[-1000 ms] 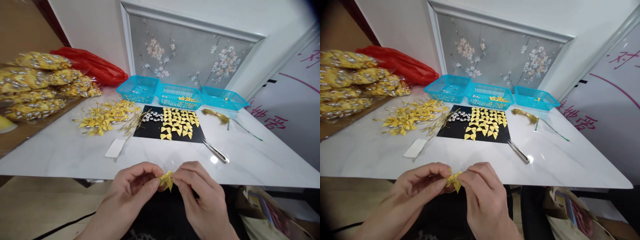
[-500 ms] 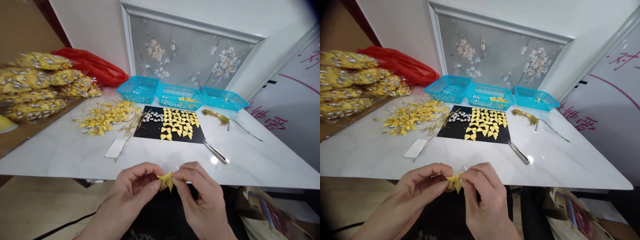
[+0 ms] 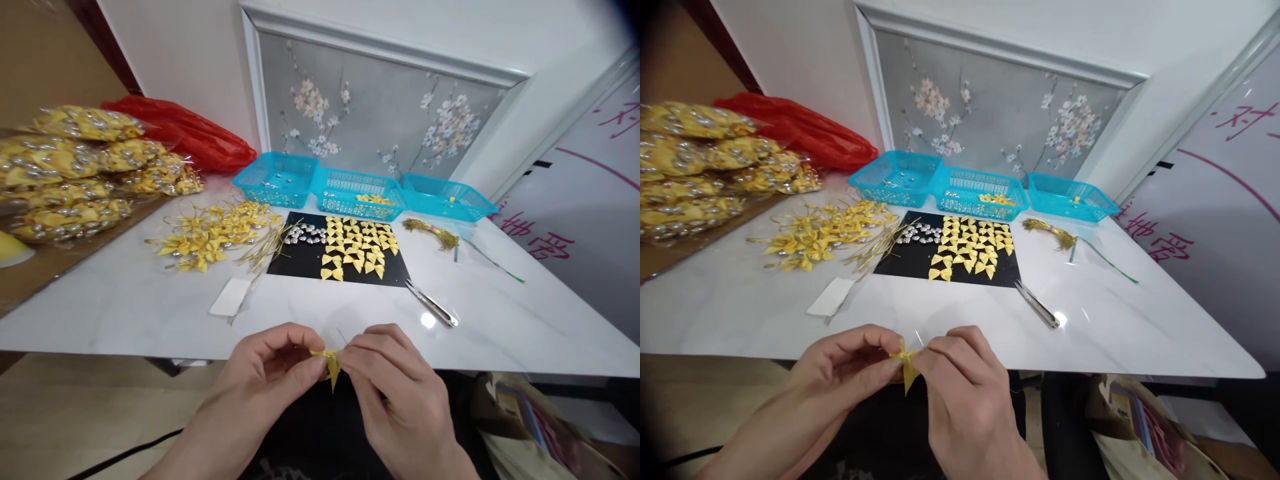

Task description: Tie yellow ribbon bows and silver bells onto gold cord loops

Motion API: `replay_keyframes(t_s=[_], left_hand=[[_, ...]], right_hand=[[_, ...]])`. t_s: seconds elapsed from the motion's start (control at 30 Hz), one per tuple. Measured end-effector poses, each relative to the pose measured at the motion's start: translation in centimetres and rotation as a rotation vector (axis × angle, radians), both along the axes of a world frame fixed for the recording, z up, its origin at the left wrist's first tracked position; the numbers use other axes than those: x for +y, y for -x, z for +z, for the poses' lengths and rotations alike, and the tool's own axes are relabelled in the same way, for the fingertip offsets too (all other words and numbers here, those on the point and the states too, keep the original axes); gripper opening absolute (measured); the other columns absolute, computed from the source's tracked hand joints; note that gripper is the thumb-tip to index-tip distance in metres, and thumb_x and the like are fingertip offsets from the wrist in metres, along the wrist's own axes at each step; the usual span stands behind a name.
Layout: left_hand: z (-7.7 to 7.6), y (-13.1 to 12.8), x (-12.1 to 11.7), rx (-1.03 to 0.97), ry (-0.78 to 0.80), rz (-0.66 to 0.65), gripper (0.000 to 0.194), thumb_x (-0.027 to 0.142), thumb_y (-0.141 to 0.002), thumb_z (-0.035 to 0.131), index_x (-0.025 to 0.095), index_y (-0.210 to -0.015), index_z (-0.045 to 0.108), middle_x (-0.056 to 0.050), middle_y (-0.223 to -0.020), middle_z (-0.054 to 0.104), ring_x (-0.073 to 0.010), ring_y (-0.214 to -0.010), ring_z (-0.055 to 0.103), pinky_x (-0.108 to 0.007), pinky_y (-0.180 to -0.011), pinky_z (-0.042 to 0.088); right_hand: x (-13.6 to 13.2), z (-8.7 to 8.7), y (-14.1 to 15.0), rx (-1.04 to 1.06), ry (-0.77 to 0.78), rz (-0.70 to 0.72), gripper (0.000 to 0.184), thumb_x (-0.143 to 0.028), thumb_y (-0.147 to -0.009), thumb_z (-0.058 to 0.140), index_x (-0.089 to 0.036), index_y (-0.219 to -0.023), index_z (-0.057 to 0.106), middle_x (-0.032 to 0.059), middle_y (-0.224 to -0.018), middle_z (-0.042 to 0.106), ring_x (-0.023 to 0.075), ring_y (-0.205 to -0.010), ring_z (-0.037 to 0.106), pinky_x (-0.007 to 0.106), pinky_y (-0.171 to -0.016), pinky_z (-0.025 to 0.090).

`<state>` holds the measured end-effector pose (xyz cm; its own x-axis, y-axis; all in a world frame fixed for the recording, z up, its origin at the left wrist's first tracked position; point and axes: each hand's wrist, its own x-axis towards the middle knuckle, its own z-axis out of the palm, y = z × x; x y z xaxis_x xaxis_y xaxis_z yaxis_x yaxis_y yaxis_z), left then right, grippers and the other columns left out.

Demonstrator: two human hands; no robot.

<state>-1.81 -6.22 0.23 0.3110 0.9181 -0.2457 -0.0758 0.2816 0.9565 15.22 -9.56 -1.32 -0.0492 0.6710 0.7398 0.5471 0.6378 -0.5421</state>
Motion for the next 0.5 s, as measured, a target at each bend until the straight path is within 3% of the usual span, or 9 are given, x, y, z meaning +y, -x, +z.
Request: replay_keyframes(t_s=[0.2, 0.5], left_hand=[[0.03, 0.2, -0.06, 0.027, -0.034, -0.013, 0.01, 0.031, -0.077, 0.078, 0.022, -0.079, 0.074, 0.001, -0.08, 0.069, -0.0152, -0.078, 0.059, -0.022, -0.074, 0.048], [-0.4, 0.57, 0.04, 0.173, -0.197, -0.079, 0.007, 0.032, -0.084, 0.072, 0.025, -0.083, 0.073, 0.002, -0.08, 0.069, -0.0147, -0.074, 0.059, -0.022, -0.068, 0.048]], right_hand=[[-0.37, 0.57, -0.39, 0.15, 0.357, 0.06, 0.017, -0.009, -0.086, 0.065, -0.022, -0.096, 0.069, 0.0005, -0.09, 0.068, 0.0121, -0.077, 0.063, 0.022, -0.068, 0.053], [-0.22, 0.91, -0.76, 0.265, 0.69, 0.187, 0.007, -0.021, -0.093, 0.058, -0.023, -0.089, 0.063, -0.0036, -0.082, 0.064, 0.0104, -0.073, 0.057, 0.02, -0.067, 0.047]])
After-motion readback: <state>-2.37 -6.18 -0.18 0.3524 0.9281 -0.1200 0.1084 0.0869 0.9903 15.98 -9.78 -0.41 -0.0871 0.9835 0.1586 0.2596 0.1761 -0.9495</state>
